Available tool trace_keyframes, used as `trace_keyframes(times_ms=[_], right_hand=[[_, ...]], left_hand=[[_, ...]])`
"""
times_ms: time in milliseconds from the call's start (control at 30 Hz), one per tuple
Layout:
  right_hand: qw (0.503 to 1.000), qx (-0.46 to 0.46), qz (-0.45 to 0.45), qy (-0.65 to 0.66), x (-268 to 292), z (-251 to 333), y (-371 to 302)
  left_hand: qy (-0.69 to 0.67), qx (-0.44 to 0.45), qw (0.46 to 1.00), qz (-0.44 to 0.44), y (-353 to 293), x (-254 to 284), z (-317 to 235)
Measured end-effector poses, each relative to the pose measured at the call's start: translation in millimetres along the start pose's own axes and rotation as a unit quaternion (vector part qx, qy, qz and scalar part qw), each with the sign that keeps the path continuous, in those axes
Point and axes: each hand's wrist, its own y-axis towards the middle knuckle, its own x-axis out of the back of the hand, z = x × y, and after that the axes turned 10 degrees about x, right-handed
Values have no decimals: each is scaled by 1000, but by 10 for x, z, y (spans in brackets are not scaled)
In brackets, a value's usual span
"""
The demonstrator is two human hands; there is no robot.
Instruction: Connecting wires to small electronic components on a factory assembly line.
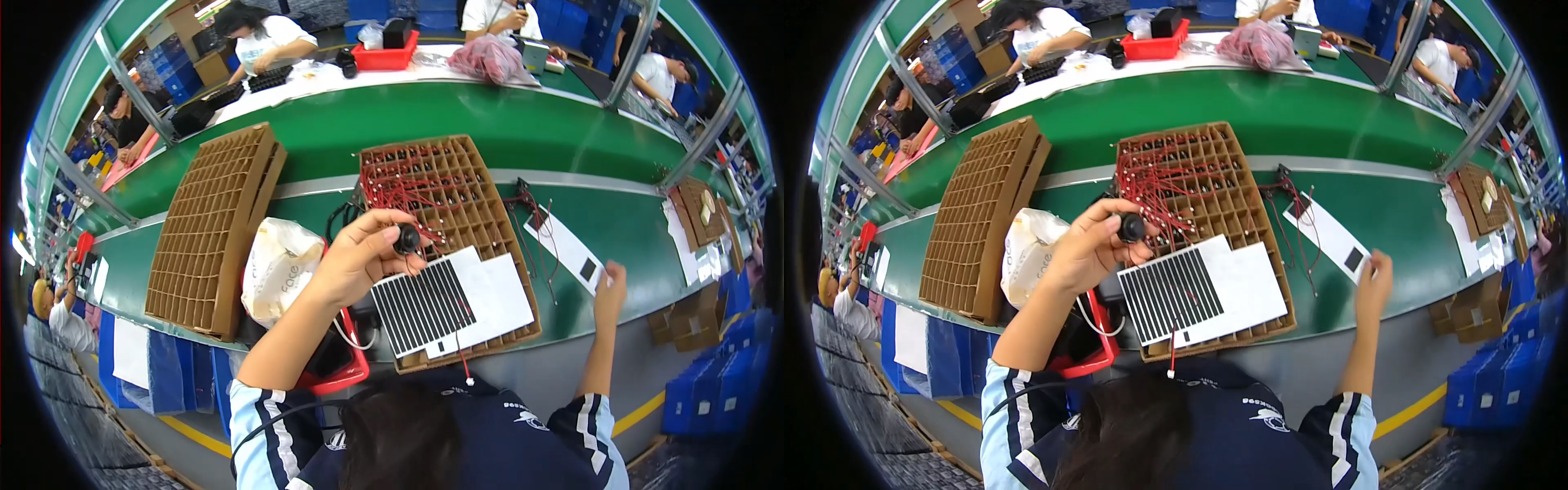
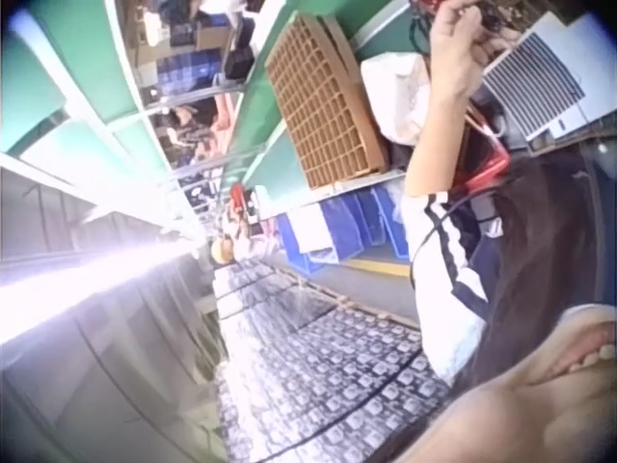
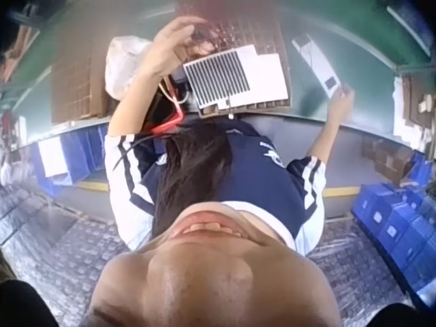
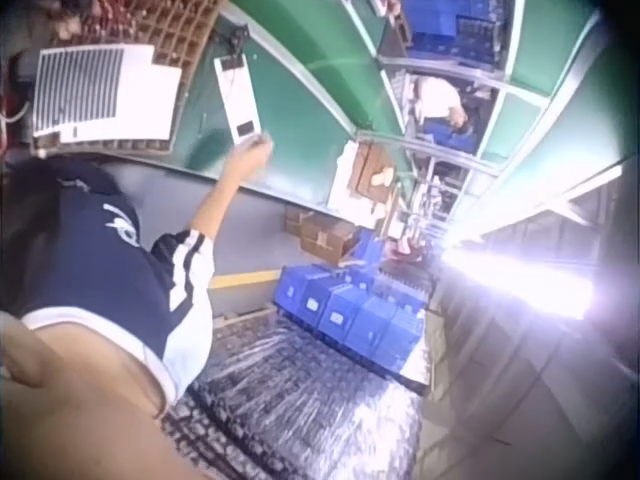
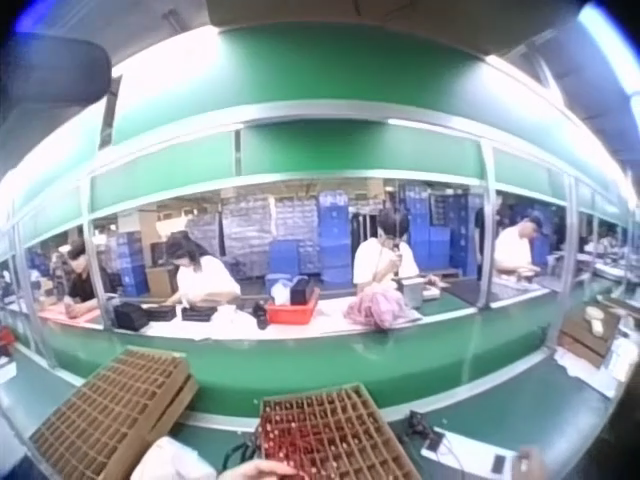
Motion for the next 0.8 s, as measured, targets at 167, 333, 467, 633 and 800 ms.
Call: trace_keyframes(times_ms=[167, 333, 467, 633, 800], right_hand=[[888, 23, 156, 432, -307, 1652, 482], [727, 129, 269, 618, -374, 2723, 600], [643, 42, 337, 687, -346, 2945, 535], [624, 49, 349, 698, -373, 2976, 457], [645, 60, 353, 675, -363, 2982, 461]], left_hand=[[10, -40, 998, 43, 17, -83, -9], [30, -74, 996, 37, -35, -211, -19], [34, -78, 996, 29, -46, -297, 1], [18, -88, 995, 31, -97, -283, 44], [19, -75, 997, 11, -109, -299, 36]])
